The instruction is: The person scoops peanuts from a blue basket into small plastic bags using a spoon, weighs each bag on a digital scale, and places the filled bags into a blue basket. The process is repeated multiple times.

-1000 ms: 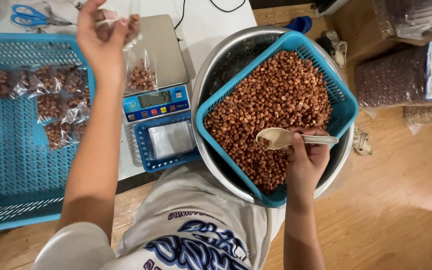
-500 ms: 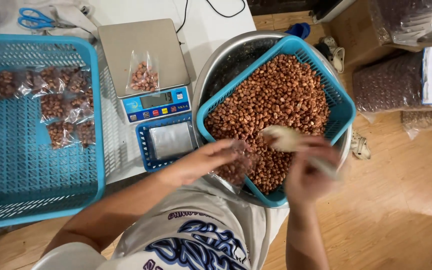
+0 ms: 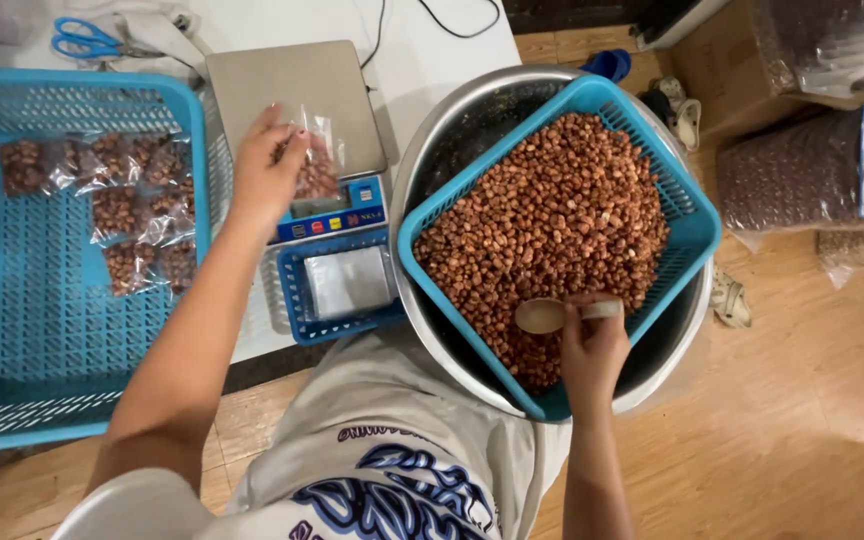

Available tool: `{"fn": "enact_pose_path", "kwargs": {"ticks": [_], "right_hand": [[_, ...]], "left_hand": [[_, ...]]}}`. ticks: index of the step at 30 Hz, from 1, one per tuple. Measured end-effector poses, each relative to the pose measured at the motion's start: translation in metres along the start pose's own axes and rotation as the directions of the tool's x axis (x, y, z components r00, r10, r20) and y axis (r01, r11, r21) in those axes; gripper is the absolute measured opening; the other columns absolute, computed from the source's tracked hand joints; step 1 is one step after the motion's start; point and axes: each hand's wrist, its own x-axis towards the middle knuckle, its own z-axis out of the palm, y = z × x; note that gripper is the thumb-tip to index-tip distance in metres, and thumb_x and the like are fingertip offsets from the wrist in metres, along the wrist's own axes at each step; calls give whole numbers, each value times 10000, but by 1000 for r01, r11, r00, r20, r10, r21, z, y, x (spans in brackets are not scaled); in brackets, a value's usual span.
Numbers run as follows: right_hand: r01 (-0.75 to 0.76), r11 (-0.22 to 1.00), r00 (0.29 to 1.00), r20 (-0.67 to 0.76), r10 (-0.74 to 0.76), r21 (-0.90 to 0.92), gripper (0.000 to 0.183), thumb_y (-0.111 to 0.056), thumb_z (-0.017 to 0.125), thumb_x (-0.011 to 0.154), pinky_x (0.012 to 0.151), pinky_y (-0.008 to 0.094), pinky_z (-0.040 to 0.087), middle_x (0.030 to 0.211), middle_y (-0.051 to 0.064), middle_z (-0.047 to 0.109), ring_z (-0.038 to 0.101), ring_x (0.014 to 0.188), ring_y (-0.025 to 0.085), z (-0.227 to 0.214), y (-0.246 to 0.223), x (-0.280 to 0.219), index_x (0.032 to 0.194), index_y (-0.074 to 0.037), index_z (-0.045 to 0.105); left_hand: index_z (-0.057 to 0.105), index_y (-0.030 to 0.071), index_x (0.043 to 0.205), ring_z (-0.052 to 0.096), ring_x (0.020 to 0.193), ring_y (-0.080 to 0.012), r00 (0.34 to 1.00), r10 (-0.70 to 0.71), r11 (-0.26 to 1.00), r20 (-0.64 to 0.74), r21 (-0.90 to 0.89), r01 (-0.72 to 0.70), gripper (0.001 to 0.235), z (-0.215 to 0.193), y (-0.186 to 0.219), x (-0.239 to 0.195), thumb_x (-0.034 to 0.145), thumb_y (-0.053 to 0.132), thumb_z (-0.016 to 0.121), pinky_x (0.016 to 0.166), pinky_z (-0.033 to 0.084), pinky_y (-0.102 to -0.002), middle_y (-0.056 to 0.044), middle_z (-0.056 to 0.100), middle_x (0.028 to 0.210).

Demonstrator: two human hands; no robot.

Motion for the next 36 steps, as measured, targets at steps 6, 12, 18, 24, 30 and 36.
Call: {"fn": "enact_pose_path", "kwargs": {"ticks": [6, 12, 18, 24, 30, 36], "right_hand": [[-11, 999, 1000, -14, 11, -31, 107, -61, 698, 1027, 724, 551, 574, 909, 188, 709, 705, 876, 447, 1, 24, -8, 1063, -63, 597], [-103, 990, 993, 41, 107, -93, 89, -221, 677, 1036, 747, 359, 505, 1064, 31, 711, 693, 956, 234, -3, 31, -10, 1101, -160, 678], [-276, 936, 960, 10, 281, 216, 136, -57, 668, 1025, 904, 366, 562, 1110, 141, 705, 693, 1036, 240, -3, 20, -9, 1120, -51, 572], [-330, 933, 943, 20, 331, 142, 101, -129, 672, 1049, 578, 276, 458, 1011, 47, 704, 544, 619, 125, -7, 24, -7, 1086, -117, 579], [46, 970, 978, -187, -92, -237, 53, -149, 638, 1090, 872, 437, 496, 1097, 100, 655, 673, 1037, 323, -30, 68, 14, 1074, -99, 639], [56, 979, 998, 17, -54, -195, 87, -17, 677, 930, 771, 576, 509, 840, 279, 632, 644, 856, 529, 6, 59, 23, 979, 23, 617]], "left_hand": [[803, 81, 1037, 707, 971, -348, 908, 365, 871, -206, 420, -255, 146, -10, -85, 69, 921, 164, 838, 874, 553, -428, -104, 719, 1060], [670, 217, 1166, 572, 740, -63, 922, 165, 977, -350, -68, -200, 422, -90, -40, 67, 842, -41, 750, 750, 476, -199, 18, 561, 876], [833, 70, 1064, 717, 827, -234, 890, 370, 631, -268, 775, -28, 335, -223, -35, -29, 831, -126, 691, 715, 574, -361, -104, 781, 992], [709, 132, 942, 680, 763, -389, 985, 136, 331, -111, 942, 61, 139, -274, -182, -69, 854, 224, 765, 636, 497, -500, -115, 718, 834], [746, 37, 1098, 697, 839, -324, 959, 284, 616, 25, 761, -203, 131, -148, -37, -51, 983, 17, 805, 809, 517, -450, -133, 733, 979], [776, 119, 1035, 706, 945, -363, 845, -133, 833, 518, 520, -188, 175, 14, -10, -121, 872, 179, 760, 852, 569, -467, -137, 718, 949]]}}
